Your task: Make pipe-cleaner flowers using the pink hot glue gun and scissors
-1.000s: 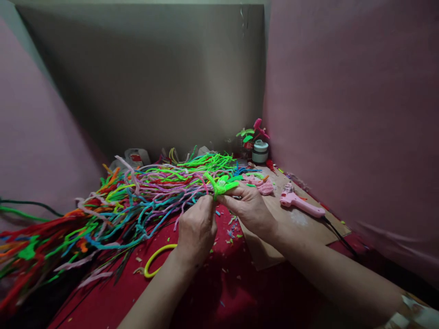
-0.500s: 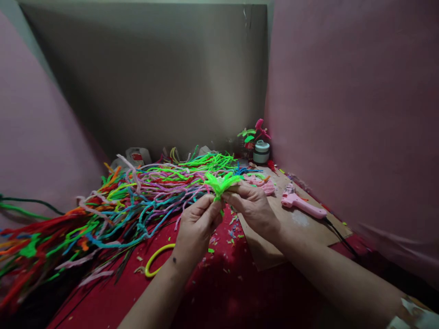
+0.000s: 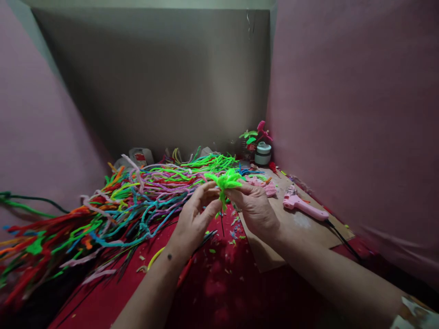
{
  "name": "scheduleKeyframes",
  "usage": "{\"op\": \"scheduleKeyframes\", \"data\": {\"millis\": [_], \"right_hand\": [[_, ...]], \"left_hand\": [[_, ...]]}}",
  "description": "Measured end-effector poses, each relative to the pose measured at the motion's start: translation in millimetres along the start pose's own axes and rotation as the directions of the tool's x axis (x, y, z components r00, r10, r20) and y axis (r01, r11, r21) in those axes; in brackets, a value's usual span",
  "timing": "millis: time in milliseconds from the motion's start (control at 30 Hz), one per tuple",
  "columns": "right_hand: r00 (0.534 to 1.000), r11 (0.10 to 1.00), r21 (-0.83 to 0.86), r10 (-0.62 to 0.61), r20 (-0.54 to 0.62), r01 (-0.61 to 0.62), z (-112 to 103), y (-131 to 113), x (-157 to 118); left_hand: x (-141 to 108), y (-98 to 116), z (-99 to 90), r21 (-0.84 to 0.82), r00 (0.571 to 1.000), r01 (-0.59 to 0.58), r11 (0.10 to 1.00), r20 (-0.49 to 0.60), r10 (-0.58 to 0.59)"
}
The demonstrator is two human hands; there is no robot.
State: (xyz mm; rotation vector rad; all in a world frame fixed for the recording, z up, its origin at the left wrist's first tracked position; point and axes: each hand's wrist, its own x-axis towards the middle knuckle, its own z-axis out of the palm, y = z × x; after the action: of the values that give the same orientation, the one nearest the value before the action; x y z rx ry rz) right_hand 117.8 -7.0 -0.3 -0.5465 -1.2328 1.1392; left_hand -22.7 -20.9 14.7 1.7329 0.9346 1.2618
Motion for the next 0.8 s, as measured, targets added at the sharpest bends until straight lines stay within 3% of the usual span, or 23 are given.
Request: {"op": "scheduleKeyframes", "data": {"millis": [133, 233, 300, 400, 467, 567, 700, 800], "right_hand": [[0.998, 0.995, -0.1, 0.015, -0.064, -0.022, 4.9, 0.7, -0.5], [0.999, 0.981, -0.196, -0.016, -0.039, 0.008, 5.7, -2.1, -0.3], [0.999, 0.973, -0.227, -0.027, 0.031, 0.033, 2.7, -5.2, 1.9], [0.985, 0.977, -0.207, -0.011, 0.175, 0.048, -4.9, -9.6, 7.7], [0.968, 0.984, -0.17, -0.002, 0.251, 0.046, -9.2, -11.1, 11.8], [0.934, 0.998, -0.067, 0.021, 0.355, 0.004, -12.3, -9.9, 16.3], [0.914, 0.998, 0.03, 0.04, 0.403, -0.057, -9.6, -2.6, 16.8], [0.947, 0.987, 0.103, 0.087, 0.309, -0.124, -4.4, 1.9, 16.7]], "left_hand": [[-5.0, -12.6, 9.9, 0.312, 0.974, -0.102, 0.945, -0.163, 0.159], [-8.7, -13.4, 10.1, 0.411, 0.955, -0.144, 0.9, -0.18, 0.236], [-9.2, -8.5, 6.7, 0.3, 0.972, -0.108, 0.948, -0.169, 0.165], [-7.9, -0.4, 1.6, -0.046, 0.996, -0.015, 0.999, -0.09, 0.011], [-6.8, 1.9, 0.4, -0.303, 0.998, 0.051, 0.952, -0.006, -0.056], [-6.0, 1.3, 1.6, -0.579, 0.979, 0.197, 0.791, 0.158, -0.129], [-5.5, 0.3, 2.5, -0.696, 0.929, 0.361, 0.62, 0.326, -0.175], [-3.9, 0.0, -0.9, -0.673, 0.91, 0.411, 0.615, 0.348, -0.227]]}}
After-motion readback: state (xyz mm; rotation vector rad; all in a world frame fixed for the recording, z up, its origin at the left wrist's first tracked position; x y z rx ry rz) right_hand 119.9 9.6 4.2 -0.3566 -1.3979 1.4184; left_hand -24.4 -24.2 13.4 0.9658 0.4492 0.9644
